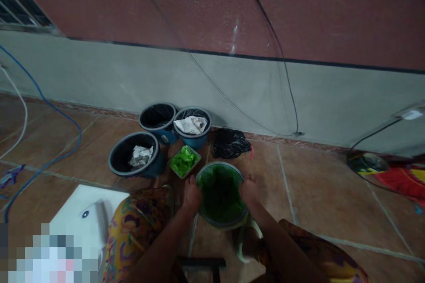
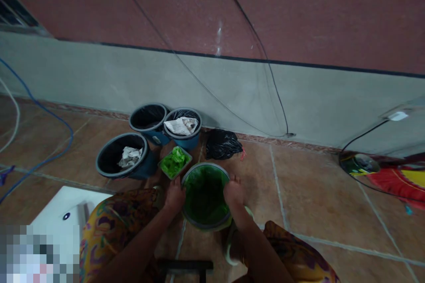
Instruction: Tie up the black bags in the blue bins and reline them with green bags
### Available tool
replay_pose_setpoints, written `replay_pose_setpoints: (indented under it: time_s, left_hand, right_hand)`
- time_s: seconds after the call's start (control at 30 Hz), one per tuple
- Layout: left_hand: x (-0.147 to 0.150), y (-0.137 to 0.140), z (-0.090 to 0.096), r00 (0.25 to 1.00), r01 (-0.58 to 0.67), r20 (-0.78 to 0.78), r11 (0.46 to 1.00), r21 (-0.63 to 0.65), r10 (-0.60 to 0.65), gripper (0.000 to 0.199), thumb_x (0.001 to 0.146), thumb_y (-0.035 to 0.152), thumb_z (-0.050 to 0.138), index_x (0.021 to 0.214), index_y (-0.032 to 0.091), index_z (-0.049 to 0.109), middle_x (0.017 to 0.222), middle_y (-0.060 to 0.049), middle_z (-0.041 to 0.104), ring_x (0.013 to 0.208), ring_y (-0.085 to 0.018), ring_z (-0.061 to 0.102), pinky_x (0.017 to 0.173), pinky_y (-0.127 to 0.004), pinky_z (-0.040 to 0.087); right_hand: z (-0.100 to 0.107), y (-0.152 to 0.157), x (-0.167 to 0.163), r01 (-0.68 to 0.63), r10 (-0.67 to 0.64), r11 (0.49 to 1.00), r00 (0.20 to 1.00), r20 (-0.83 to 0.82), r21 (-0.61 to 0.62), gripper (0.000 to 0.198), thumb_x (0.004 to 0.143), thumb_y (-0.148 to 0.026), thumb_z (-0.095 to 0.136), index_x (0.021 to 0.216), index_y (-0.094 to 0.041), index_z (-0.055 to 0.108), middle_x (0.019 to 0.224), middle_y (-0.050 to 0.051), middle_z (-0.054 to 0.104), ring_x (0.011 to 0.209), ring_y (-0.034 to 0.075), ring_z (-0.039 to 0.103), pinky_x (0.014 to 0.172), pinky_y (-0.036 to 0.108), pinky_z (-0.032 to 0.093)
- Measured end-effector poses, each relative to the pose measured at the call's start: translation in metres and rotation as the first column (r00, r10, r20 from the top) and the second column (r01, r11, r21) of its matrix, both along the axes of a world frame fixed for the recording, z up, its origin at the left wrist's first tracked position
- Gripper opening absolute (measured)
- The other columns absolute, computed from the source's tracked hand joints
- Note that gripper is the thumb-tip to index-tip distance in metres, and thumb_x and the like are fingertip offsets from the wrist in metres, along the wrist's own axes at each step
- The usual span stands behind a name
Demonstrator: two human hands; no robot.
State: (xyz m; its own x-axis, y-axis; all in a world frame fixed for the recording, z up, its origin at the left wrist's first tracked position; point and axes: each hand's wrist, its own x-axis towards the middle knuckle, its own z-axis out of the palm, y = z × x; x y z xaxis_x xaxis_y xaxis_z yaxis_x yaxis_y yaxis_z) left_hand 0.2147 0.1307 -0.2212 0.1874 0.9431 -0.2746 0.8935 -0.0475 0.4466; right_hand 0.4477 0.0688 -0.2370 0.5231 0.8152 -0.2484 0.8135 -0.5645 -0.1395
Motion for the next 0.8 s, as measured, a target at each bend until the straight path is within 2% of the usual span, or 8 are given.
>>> replay_pose_setpoints:
  time_s: [0.1, 0.2, 0.27, 0.4, 0.53, 0.6, 0.67, 0.8]
  left_hand:
    - [0.024, 0.016, 0.01, 0.977, 0.201, -0.082, 0.977, 0.065, -0.195, 0.069, 0.089, 0.017, 0.05, 0.156, 0.004, 0.036, 0.16, -0.022, 0.039, 0.146, -0.033, 0.04, 0.12, -0.046, 0.034]
    - [0.041, 0.03, 0.009, 0.922, 0.367, -0.141, 0.93, 0.011, -0.361, 0.073, 0.088, 0.014, 0.048, 0.158, 0.005, 0.031, 0.165, -0.02, 0.033, 0.151, -0.033, 0.032, 0.121, -0.051, 0.031]
    - [0.045, 0.034, 0.0, 0.893, 0.416, -0.175, 0.909, -0.029, -0.414, 0.076, 0.085, 0.011, 0.047, 0.159, 0.004, 0.029, 0.165, -0.021, 0.031, 0.152, -0.034, 0.031, 0.12, -0.054, 0.033]
    - [0.044, 0.034, -0.019, 0.89, 0.42, -0.19, 0.907, -0.013, -0.415, 0.08, 0.082, 0.007, 0.045, 0.16, 0.006, 0.028, 0.166, -0.02, 0.03, 0.152, -0.034, 0.03, 0.119, -0.053, 0.035]
    - [0.041, 0.032, -0.021, 0.906, 0.399, -0.159, 0.917, 0.005, -0.393, 0.081, 0.082, 0.008, 0.046, 0.16, 0.008, 0.028, 0.166, -0.02, 0.03, 0.153, -0.034, 0.03, 0.119, -0.053, 0.035]
    - [0.036, 0.029, -0.017, 0.923, 0.367, -0.133, 0.93, 0.018, -0.361, 0.081, 0.083, 0.013, 0.05, 0.16, 0.008, 0.028, 0.166, -0.02, 0.03, 0.153, -0.035, 0.029, 0.121, -0.053, 0.033]
    - [0.029, 0.021, -0.015, 0.947, 0.314, -0.094, 0.948, 0.058, -0.308, 0.081, 0.084, 0.018, 0.052, 0.16, 0.006, 0.027, 0.166, -0.021, 0.029, 0.153, -0.036, 0.028, 0.122, -0.053, 0.03]
    - [0.012, -0.01, -0.025, 0.987, 0.158, -0.011, 0.981, 0.113, -0.157, 0.08, 0.088, 0.023, 0.052, 0.16, 0.002, 0.022, 0.166, -0.024, 0.025, 0.155, -0.036, 0.023, 0.124, -0.051, 0.025]
  right_hand:
    - [-0.001, 0.024, -0.012, -0.156, 0.156, 0.983, 0.988, 0.009, 0.096, 0.058, 0.092, -0.012, 0.046, 0.15, -0.008, 0.047, 0.141, 0.02, 0.059, 0.133, 0.029, 0.049, 0.113, 0.037, 0.035]
    - [-0.009, 0.042, -0.021, -0.195, 0.195, 0.978, 0.981, 0.006, 0.076, 0.063, 0.09, -0.009, 0.045, 0.153, -0.009, 0.043, 0.146, 0.019, 0.055, 0.136, 0.03, 0.045, 0.117, 0.041, 0.03]
    - [-0.018, 0.047, -0.024, -0.212, 0.211, 0.976, 0.977, 0.016, 0.053, 0.064, 0.09, -0.007, 0.041, 0.154, -0.008, 0.041, 0.148, 0.02, 0.053, 0.136, 0.029, 0.045, 0.117, 0.041, 0.029]
    - [-0.036, 0.046, -0.022, -0.253, 0.251, 0.966, 0.967, 0.048, 0.043, 0.067, 0.09, -0.005, 0.038, 0.157, -0.007, 0.035, 0.153, 0.02, 0.048, 0.14, 0.028, 0.042, 0.117, 0.041, 0.029]
    - [-0.037, 0.041, -0.019, -0.252, 0.251, 0.967, 0.968, 0.025, 0.048, 0.071, 0.087, -0.004, 0.04, 0.157, -0.007, 0.033, 0.157, 0.02, 0.045, 0.144, 0.028, 0.039, 0.117, 0.042, 0.029]
    - [-0.031, 0.035, -0.019, -0.19, 0.19, 0.979, 0.982, 0.008, 0.067, 0.07, 0.089, -0.008, 0.042, 0.157, -0.005, 0.032, 0.158, 0.022, 0.042, 0.145, 0.03, 0.037, 0.118, 0.044, 0.03]
    - [-0.024, 0.022, -0.02, -0.076, 0.076, 0.992, 0.997, 0.0, 0.101, 0.068, 0.092, -0.016, 0.044, 0.158, -0.003, 0.03, 0.16, 0.023, 0.039, 0.146, 0.033, 0.037, 0.117, 0.048, 0.03]
    - [-0.023, -0.017, -0.032, 0.155, -0.154, 0.974, 0.988, -0.02, 0.167, 0.065, 0.097, -0.027, 0.039, 0.157, -0.001, 0.03, 0.159, 0.027, 0.038, 0.143, 0.038, 0.04, 0.115, 0.053, 0.031]
